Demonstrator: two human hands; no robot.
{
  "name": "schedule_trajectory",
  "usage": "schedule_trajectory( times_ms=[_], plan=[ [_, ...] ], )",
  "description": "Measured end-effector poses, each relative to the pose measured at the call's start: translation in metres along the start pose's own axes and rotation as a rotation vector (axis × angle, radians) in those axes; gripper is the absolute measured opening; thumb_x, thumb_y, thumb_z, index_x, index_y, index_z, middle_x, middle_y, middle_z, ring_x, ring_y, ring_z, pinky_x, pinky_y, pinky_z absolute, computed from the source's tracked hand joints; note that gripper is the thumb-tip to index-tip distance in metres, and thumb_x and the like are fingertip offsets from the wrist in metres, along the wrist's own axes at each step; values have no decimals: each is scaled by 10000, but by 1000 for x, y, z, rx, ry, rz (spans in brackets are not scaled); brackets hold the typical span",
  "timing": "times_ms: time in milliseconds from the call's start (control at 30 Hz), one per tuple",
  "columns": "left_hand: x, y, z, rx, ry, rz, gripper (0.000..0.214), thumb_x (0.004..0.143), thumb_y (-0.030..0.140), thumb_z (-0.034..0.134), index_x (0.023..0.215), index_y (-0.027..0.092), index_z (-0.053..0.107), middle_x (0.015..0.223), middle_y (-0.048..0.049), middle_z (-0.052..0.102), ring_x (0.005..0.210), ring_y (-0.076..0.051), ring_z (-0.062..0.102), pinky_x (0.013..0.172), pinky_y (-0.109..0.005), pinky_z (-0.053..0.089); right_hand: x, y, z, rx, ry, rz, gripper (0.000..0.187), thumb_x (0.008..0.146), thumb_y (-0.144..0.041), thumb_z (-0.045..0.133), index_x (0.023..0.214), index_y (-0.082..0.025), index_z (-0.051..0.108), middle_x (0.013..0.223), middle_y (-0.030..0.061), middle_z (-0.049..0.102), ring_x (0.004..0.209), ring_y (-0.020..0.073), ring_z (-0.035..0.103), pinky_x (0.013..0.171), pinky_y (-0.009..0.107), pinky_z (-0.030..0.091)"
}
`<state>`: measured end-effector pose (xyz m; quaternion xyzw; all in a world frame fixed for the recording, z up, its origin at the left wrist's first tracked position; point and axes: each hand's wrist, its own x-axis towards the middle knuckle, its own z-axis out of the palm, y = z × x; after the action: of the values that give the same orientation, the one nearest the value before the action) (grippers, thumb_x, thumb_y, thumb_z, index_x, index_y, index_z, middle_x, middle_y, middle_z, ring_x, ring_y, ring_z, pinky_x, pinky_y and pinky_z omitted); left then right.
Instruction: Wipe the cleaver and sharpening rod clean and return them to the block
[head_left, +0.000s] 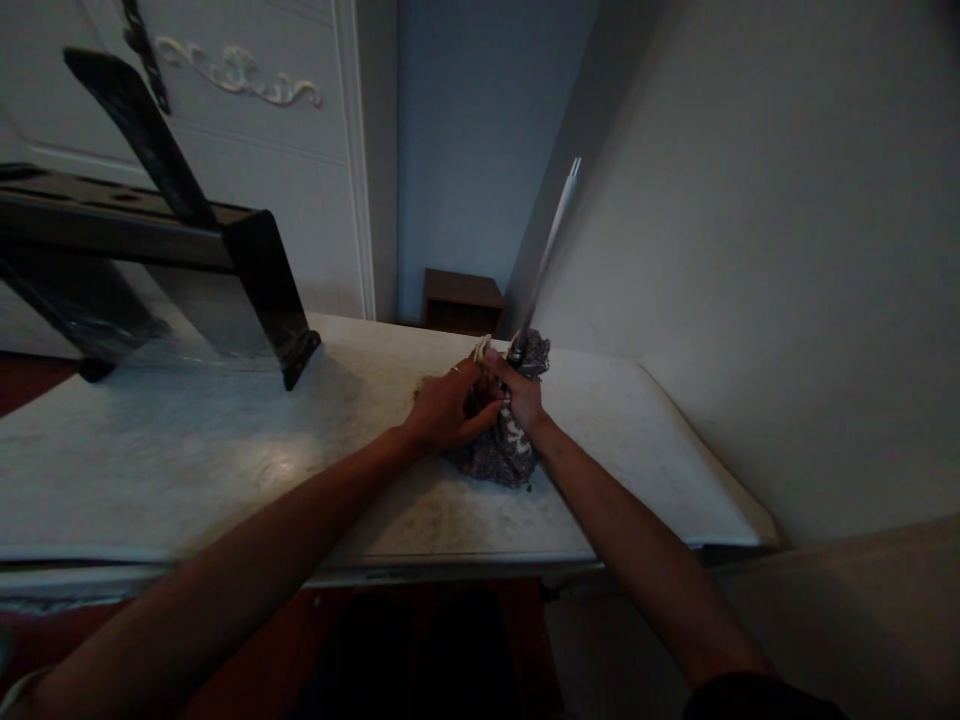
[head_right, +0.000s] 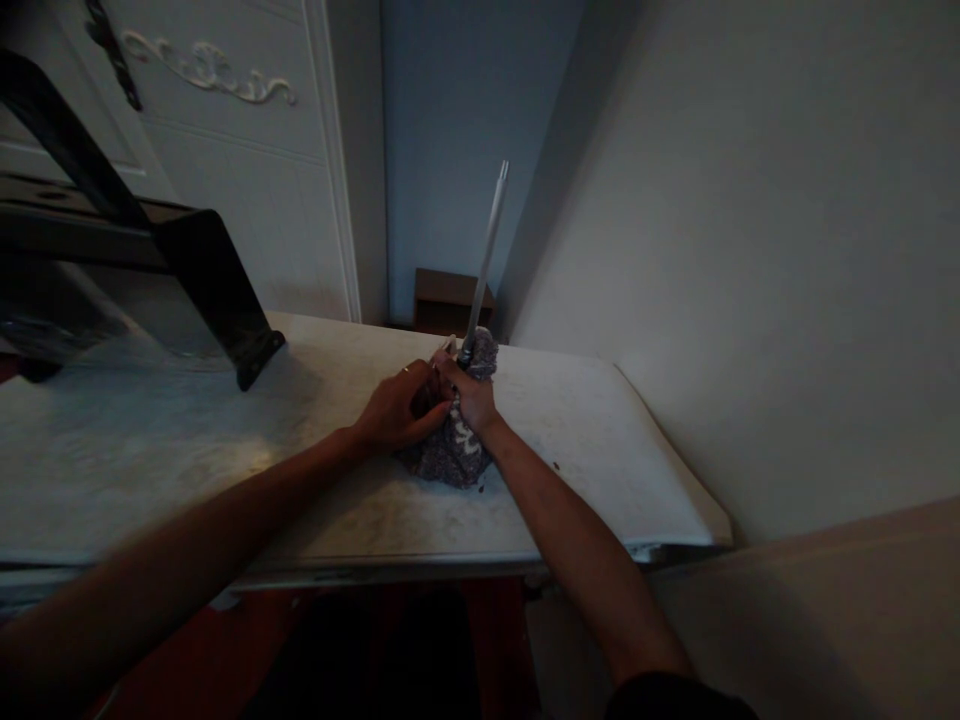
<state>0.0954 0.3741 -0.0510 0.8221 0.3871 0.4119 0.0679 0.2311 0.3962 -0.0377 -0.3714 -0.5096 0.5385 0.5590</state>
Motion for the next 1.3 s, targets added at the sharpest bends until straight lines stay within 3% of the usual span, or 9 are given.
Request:
schedule_trajectory(
  times_ms=[100,300,467,700,900,1067,1300],
  plan=[
    [1,-1,-1,-37,6,19,278,845,441,502,907,173,466,863,-53,567,762,-171,547,669,-299,413,-3,-3,4,13,-40,-19,475,673,-550,746,536,-187,472,492,-27,413,439,80,341,412,248,323],
    [1,0,0,-144,96,-66,304,841,462,540,862,171,452,781,-19,524,677,-133,490,614,-277,384,-4,-6,9,51,15,-28,437,604,-513,802,601,-187,511,572,-25,460,502,91,397,482,260,404],
    [1,6,-1,-127,115,-101,371,797,504,589,894,169,461,825,-19,524,671,-119,487,595,-267,375,-7,-7,7,10,24,-11,446,634,-527,783,581,-198,487,534,-23,429,478,98,379,442,268,371],
    [4,14,0,-52,71,-58,210,855,355,535,943,165,520,821,-28,560,732,-138,531,665,-269,416,1,5,0,25,145,-36,390,704,-525,730,662,-204,513,626,-16,491,556,114,466,521,267,436],
    [5,16,-3,39,108,-151,294,851,375,557,1047,156,545,1009,-73,560,874,-184,554,749,-306,455,-2,4,3,50,112,-142,316,713,-472,732,789,-220,556,772,-7,566,705,137,552,717,302,509],
    [5,17,-4,67,68,-108,369,911,381,483,1206,165,531,1148,-101,540,1043,-216,536,894,-343,454,-1,3,2,-24,154,-226,315,708,-480,723,822,-232,565,837,10,575,816,167,569,840,331,498],
    [7,10,2,-38,48,-141,360,959,293,394,1281,177,506,1352,-115,430,1160,-214,506,1010,-359,418,-1,-1,0,-131,-20,-301,306,798,-508,629,956,-247,641,1014,43,625,1046,196,573,1005,379,423]
  ],
)
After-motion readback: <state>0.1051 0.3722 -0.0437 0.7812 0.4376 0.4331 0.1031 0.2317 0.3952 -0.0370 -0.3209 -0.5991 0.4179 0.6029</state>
